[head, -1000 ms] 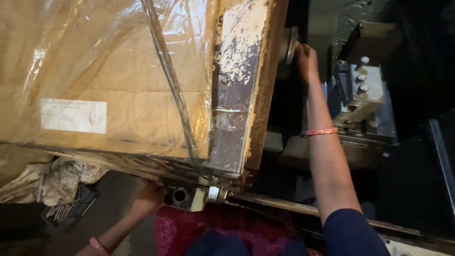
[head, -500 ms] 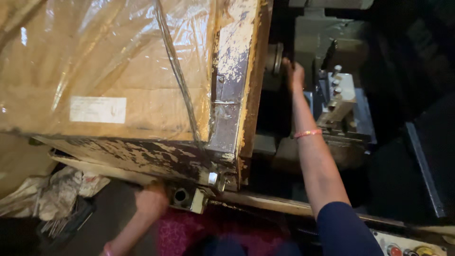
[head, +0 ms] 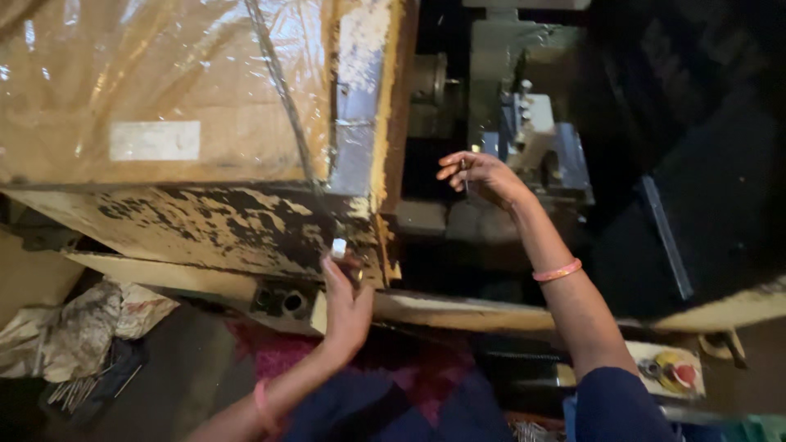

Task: The person repeatedly picks nails from a bin, places them into a nailer on a large plastic-wrapped box, and presses a red button to drive the nails. The person adjusts the box position between cycles.

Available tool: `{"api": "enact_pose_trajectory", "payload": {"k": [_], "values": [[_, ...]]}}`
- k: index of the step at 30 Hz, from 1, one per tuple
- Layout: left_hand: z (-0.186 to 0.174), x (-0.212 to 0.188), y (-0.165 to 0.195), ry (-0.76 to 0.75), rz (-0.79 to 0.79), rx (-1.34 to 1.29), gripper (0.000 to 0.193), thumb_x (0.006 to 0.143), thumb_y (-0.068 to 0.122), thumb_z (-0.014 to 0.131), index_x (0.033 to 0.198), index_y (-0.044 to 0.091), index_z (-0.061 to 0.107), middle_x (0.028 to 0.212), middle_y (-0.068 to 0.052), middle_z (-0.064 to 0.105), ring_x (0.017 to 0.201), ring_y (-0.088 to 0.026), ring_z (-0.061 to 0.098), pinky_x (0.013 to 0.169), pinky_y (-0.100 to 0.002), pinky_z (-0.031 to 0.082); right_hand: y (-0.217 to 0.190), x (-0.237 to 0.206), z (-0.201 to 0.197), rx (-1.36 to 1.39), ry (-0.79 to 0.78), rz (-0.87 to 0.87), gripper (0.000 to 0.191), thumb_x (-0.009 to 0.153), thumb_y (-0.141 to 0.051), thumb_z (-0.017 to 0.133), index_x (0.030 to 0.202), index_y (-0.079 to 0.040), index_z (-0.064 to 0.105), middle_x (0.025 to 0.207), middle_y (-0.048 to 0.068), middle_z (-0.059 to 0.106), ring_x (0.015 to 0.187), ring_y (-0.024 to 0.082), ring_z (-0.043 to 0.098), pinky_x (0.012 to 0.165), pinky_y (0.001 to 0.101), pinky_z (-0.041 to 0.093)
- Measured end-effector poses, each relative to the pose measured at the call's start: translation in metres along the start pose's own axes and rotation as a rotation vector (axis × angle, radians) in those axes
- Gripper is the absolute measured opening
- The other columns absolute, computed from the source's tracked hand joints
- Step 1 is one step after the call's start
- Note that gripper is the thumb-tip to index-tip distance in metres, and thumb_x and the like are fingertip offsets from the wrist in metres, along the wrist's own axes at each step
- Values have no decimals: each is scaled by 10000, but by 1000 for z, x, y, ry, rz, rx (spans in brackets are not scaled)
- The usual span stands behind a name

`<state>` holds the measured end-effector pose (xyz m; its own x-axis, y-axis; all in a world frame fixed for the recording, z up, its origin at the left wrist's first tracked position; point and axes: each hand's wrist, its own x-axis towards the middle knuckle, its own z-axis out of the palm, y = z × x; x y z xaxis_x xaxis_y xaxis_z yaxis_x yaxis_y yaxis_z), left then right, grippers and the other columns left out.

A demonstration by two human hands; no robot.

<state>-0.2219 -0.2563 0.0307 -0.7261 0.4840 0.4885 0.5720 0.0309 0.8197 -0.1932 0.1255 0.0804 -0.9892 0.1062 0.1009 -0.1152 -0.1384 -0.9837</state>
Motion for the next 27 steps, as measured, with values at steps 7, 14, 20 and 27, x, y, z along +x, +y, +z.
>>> {"api": "enact_pose_trajectory", "payload": {"k": [7,14,20,27], "values": [[15,2,10,73,-175,161,804,846,101,632,1476,-141,196,1411,-348,383,1345,-444,401,1200,-447,264,-19,-89,3,181,-3,-35,463,924,8,598,1386,34,575,1283,176,695,1036,202,693,965,334,541],[45,-24,45,-79,-68,192,877,858,109,682,1487,-183,145,1458,-352,358,1401,-455,355,1227,-439,228,-11,-184,-11,115,24,31,371,995,-19,598,1361,-13,542,1328,187,703,919,174,687,832,320,571],[100,-60,96,-318,-75,73,893,829,95,659,1510,-176,148,1420,-336,382,1360,-451,399,1222,-433,287,9,-316,-17,-391,168,277,251,1002,-73,601,1236,-2,659,1131,127,766,867,119,672,732,284,555],[164,-60,155,-572,211,129,989,851,97,665,1438,-313,-17,1481,-547,192,1442,-619,279,1271,-526,230,-26,-454,6,-746,751,872,345,930,-75,595,1254,-125,705,1030,94,780,825,291,776,732,438,632]]}}
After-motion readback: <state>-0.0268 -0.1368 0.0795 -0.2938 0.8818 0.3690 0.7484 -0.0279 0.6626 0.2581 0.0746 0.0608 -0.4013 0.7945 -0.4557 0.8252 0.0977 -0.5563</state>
